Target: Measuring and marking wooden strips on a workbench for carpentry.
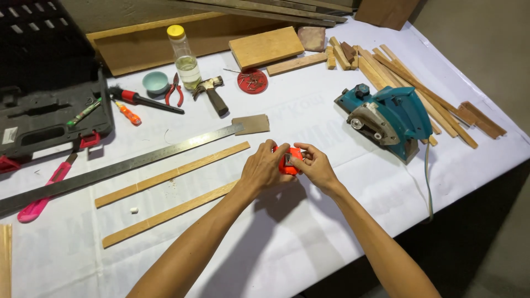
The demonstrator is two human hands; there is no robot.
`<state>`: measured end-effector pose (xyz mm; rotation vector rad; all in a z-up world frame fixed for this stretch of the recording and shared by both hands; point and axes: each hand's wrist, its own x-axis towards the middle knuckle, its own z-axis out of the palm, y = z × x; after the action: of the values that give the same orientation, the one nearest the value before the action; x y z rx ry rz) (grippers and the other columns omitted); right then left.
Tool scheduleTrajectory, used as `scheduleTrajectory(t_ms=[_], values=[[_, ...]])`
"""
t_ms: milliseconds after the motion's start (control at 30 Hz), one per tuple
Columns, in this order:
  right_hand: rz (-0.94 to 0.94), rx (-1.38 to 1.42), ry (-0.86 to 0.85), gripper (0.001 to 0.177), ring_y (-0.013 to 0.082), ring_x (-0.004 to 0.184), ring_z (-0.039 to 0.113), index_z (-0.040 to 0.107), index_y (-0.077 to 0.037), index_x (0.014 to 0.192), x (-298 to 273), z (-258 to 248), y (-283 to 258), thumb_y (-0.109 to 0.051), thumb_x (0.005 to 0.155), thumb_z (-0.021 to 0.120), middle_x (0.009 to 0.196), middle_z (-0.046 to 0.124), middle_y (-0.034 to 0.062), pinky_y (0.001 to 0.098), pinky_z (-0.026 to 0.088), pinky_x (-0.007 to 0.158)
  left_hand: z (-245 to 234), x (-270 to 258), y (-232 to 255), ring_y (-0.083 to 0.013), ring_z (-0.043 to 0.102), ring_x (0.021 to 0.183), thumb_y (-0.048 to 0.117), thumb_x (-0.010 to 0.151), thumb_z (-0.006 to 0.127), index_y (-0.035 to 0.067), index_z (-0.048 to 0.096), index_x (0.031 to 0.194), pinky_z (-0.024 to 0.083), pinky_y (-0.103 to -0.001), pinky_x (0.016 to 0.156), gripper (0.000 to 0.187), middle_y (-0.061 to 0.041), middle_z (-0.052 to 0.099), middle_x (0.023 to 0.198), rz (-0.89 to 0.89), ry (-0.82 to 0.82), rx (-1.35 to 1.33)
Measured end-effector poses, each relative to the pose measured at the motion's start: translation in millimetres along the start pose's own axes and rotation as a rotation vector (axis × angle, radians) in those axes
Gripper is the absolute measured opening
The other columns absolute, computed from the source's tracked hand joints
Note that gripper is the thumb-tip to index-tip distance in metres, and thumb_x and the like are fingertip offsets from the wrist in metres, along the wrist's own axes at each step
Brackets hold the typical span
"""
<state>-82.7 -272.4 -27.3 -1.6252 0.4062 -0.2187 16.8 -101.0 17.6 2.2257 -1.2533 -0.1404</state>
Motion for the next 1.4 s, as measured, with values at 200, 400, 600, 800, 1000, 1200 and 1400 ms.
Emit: scheduleTrajectory(t_ms=[200,400,600,800,1000,1200,1400], values=[[-0.028,0.057,0.062,0.058,0.0081,0.085,0.068,0.047,0.002,0.146,51.7,-40.8,38.7,-0.018,0.095,0.066,0.103,0.069,0.0075,0.0234,0.056,0.068,45.3,58.8,-0.5,-0.0332,0.059,0.097,0.033,0.059,0.09,0.011,0.061,0.129,0.054,-0.045,0.075,0.078,-0.016,0.059,0.11,0.05,0.196,0.005],[0.087,-0.303,0.134,0.054,0.0098,0.068,0.055,0.055,-0.003,0.146,70.4,-69.7,22.3,-0.022,0.097,0.066,0.093,0.066,0.0138,0.0265,0.046,0.058,77.4,91.3,1.8,-0.0303,0.058,0.094,0.028,0.065,0.086,0.003,0.06,0.108,0.051,-0.043,0.078,0.056,-0.012,0.062,0.102,0.044,0.212,0.022],[-0.224,-0.613,0.13,0.044,0.0138,0.074,0.056,0.066,0.001,0.13,82.5,-94.2,42.4,-0.024,0.095,0.068,0.096,0.06,0.01,0.0304,0.051,0.068,94.0,98.9,5.2,-0.0298,0.059,0.096,0.029,0.064,0.084,0.005,0.059,0.107,0.047,-0.045,0.081,0.055,-0.011,0.063,0.106,-0.028,0.161,-0.005],[-0.284,-0.623,0.13,0.042,0.0166,0.076,0.055,0.066,0.0,0.131,82.9,-95.5,53.1,-0.024,0.096,0.069,0.096,0.059,0.0093,0.0317,0.051,0.071,105.9,94.3,4.9,-0.0308,0.054,0.122,0.032,0.063,0.086,0.003,0.058,0.115,0.043,-0.046,0.099,0.066,-0.016,0.061,0.127,-0.034,0.201,0.095],[-0.335,-0.621,0.207,0.033,0.021,0.085,0.063,0.07,-0.002,0.122,64.0,-76.7,24.8,-0.02,0.094,0.068,0.108,0.059,0.0121,0.034,0.055,0.075,105.4,85.4,7.8,-0.0373,0.041,0.137,0.044,0.067,0.089,0.001,0.053,0.129,0.035,-0.049,0.109,0.084,-0.024,0.05,0.142,-0.011,0.202,0.214],[-0.408,-0.754,0.18,0.026,0.0298,0.101,0.065,0.073,-0.001,0.115,54.8,-81.9,22.0,-0.012,0.093,0.067,0.113,0.063,0.0154,0.0399,0.055,0.085,89.8,70.0,16.4,-0.0378,0.039,0.137,0.048,0.073,0.085,0.005,0.047,0.136,0.034,-0.05,0.11,0.085,-0.024,0.046,0.142,-0.004,0.05,0.244],[-0.614,-0.871,0.127,0.025,0.0315,0.103,0.063,0.075,0.0,0.108,40.9,-81.1,12.5,-0.011,0.086,0.071,0.11,0.067,0.0145,0.0423,0.052,0.09,67.3,28.4,9.7,-0.0332,0.049,0.13,0.034,0.081,0.079,0.008,0.062,0.121,0.038,-0.047,0.106,0.051,-0.019,0.054,0.136,0.14,0.16,0.256]])
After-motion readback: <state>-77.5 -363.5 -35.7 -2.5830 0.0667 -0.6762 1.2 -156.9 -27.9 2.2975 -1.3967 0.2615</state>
